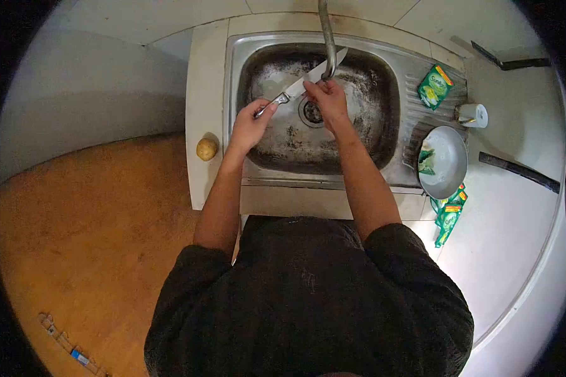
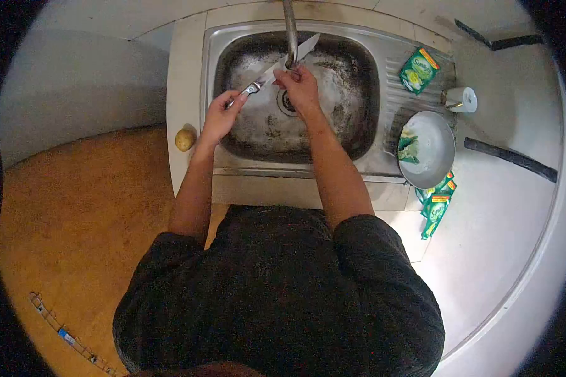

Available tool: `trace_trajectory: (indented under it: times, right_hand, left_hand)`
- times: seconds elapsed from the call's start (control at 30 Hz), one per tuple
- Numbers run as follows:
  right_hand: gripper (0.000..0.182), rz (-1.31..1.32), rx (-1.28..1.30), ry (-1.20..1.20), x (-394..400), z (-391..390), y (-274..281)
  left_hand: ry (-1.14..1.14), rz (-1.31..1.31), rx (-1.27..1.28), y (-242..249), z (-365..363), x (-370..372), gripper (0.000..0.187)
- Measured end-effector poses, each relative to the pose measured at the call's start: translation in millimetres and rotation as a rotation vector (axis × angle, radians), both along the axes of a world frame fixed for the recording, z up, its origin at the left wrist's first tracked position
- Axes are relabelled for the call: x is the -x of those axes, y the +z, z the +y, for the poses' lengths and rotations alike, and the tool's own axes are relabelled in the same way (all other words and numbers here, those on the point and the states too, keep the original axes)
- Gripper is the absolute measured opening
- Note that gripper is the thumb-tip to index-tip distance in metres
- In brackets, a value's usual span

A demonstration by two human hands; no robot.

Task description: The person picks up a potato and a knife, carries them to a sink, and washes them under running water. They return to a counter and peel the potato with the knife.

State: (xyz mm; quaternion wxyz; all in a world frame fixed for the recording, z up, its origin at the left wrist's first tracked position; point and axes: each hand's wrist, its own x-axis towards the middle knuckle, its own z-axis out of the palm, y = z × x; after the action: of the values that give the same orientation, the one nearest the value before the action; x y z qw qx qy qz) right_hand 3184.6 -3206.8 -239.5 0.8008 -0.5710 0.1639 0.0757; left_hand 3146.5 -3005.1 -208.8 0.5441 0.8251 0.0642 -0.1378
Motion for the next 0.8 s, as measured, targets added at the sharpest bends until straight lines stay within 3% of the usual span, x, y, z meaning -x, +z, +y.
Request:
trace_trajectory:
  times: [0.17, 0.5, 0.6, 0.8]
  right_hand:
    - [0.021, 0.132, -0.162, -0.039, -2.5, 1.6, -6.0]
    - [0.019, 0.114, -0.092, -0.051, 7.3, -3.4, -4.6]
    - [0.017, 0.019, -0.037, -0.101, 4.7, -5.0, -3.9]
    - [0.013, 0.043, -0.012, -0.185, -1.3, -34.4, 13.4]
  left_hand:
    - [0.034, -0.094, -0.005, 6.3, 8.1, 10.7, 0.029]
    - [-0.01, -0.009, -0.077, 13.2, 12.7, 27.3, 0.028]
    - [0.019, 0.044, 0.076, -5.4, 10.0, 18.9, 0.027]
    - [-0.136, -0.021, -0.101, -15.7, -13.3, -8.0, 0.031]
